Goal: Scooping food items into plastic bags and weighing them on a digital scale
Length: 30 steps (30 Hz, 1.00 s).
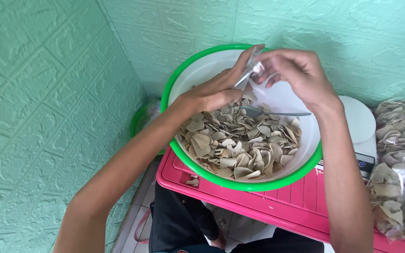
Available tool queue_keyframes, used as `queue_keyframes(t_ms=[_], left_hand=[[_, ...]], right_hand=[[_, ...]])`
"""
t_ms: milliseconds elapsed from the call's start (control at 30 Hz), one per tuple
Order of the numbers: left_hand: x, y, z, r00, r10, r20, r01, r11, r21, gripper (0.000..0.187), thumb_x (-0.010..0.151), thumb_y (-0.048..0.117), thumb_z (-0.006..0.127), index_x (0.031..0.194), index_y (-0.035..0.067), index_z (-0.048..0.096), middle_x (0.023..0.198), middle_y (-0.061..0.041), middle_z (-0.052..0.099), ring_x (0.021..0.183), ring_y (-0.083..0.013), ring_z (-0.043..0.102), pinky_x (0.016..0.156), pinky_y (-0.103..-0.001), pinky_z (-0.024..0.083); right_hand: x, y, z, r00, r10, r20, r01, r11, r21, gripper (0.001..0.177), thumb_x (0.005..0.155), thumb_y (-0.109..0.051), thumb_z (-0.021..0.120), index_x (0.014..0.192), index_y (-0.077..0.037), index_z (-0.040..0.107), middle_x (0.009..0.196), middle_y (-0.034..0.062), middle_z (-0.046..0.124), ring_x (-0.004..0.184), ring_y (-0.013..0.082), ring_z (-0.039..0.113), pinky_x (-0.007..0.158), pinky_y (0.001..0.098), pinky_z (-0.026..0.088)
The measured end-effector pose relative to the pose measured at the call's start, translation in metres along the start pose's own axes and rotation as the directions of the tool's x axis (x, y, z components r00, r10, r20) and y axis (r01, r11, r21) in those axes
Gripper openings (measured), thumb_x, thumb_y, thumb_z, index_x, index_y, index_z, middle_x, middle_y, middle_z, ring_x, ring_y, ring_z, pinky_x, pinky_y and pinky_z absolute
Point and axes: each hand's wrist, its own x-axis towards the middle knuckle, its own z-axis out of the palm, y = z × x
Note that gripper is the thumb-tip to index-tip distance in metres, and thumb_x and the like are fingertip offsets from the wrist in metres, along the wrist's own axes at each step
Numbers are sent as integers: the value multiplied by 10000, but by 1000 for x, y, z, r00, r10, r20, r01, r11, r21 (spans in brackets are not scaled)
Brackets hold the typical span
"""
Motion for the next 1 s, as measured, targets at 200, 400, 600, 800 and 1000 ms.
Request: queue_keyframes(t_ms=[200, 400, 600, 800, 1000], left_hand=[[4, 15, -1, 962, -273, 20, 273, 962, -2, 756, 774, 233, 450, 1496, 80, 286, 1294, -193, 619, 1006, -287, 584, 792, -404, 503], [6, 19, -1, 966, -253, 52, 254, 967, -17, 617, 785, 130, 479, 1399, 89, 432, 987, -96, 653, 830, -174, 572, 629, -300, 463], [5, 24, -2, 979, -192, 71, 190, 981, 34, 528, 837, 129, 488, 1363, 121, 438, 914, -85, 585, 769, -176, 556, 667, -322, 442], [5, 31, -3, 959, -272, 82, 269, 962, 54, 546, 818, 164, 471, 1362, 137, 437, 822, -78, 578, 660, -175, 511, 584, -336, 406], [7, -14, 6, 980, -160, 120, 176, 974, -141, 789, 860, 10, 503, 1594, -29, 217, 1097, -226, 676, 647, -186, 599, 584, -308, 510]], right_hand=[[-2, -14, 9, 964, -261, 58, 264, 899, -348, 243, 993, 65, 732, 1214, -34, 720, 1155, 132, 731, 1082, 205, 687, 967, 296, 543], [-3, -6, 7, 973, -225, 40, 224, 903, -366, 252, 984, 26, 779, 1221, -41, 728, 958, 63, 693, 858, 125, 619, 790, 251, 503], [-3, -6, 9, 972, -226, 55, 228, 875, -428, 201, 918, 19, 850, 1076, -54, 751, 901, 59, 650, 777, 111, 580, 709, 247, 460], [-4, -8, 11, 955, -275, 108, 292, 823, -488, 160, 874, -29, 877, 973, -75, 761, 989, 69, 651, 992, 180, 641, 922, 313, 456], [-1, -6, 15, 975, -142, 172, 190, 933, -305, 160, 845, 74, 736, 968, -16, 688, 852, 135, 713, 829, 231, 701, 835, 427, 567]])
